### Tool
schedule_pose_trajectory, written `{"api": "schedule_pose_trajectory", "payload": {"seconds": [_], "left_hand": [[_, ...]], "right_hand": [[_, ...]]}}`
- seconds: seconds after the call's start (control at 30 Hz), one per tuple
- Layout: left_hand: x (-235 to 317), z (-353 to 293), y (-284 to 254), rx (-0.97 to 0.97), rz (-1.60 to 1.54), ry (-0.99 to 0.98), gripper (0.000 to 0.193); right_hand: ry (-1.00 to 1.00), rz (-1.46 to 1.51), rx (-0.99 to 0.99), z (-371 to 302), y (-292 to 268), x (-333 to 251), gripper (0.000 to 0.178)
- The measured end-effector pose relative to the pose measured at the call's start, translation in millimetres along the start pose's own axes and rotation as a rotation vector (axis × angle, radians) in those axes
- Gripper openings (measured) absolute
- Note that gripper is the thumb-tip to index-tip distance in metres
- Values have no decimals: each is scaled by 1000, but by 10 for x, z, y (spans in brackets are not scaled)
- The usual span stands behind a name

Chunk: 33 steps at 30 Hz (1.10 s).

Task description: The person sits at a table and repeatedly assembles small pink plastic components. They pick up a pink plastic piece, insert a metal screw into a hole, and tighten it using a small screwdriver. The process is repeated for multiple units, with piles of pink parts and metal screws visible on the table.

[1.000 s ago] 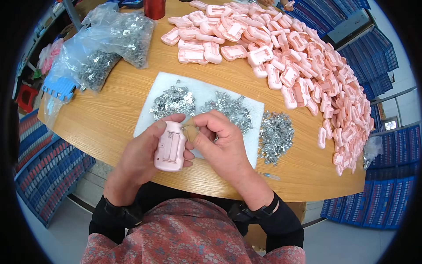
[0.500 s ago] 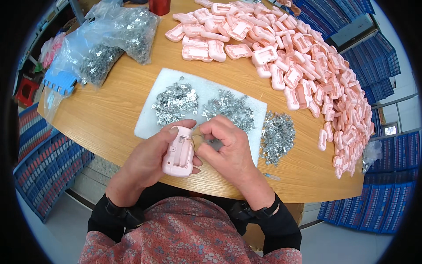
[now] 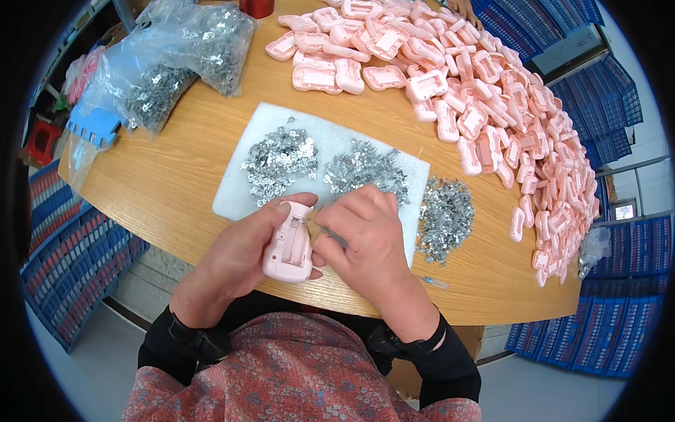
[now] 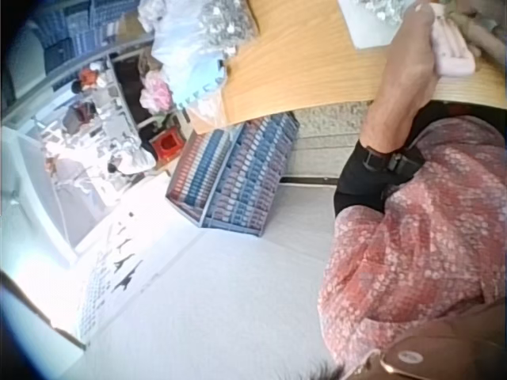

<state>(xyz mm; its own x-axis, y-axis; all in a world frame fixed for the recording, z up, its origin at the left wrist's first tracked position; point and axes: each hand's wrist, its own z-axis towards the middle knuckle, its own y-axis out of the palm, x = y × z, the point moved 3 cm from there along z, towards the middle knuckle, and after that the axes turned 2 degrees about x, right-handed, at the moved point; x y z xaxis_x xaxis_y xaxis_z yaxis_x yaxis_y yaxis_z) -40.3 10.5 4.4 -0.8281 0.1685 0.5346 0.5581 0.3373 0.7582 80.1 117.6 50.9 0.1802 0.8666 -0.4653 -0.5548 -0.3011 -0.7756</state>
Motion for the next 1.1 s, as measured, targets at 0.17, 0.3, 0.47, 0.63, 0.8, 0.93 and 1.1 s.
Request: {"api": "schedule_pose_trajectory", "payload": {"seconds": [0.17,0.3,0.47,0.63,0.8,0.93,1.1], "left_hand": [[-53,22,-53,25,39,-10,45],[-58,41,-92,-12,36,-30,42],[-63,45,-75,10,55,-39,43],[-46,32,-16,26,59,-44,43],[-63,41,-10,47,113,0,44],[-55,19,-7,-10,156,2,46],[-20,-33,109,-40,260,27,46]], "right_hand": [[-92,-160,-17,-14,-37,-72,19],[-60,-132,-3,-61,-66,-58,22],[-107,-112,-39,-100,-86,-59,31],[-97,-86,-11,-128,-96,-8,34],[-119,-84,-26,-111,-106,-65,33],[38,84,57,-168,-101,23,31],[796,999,-130,-210,10,71,25]]}}
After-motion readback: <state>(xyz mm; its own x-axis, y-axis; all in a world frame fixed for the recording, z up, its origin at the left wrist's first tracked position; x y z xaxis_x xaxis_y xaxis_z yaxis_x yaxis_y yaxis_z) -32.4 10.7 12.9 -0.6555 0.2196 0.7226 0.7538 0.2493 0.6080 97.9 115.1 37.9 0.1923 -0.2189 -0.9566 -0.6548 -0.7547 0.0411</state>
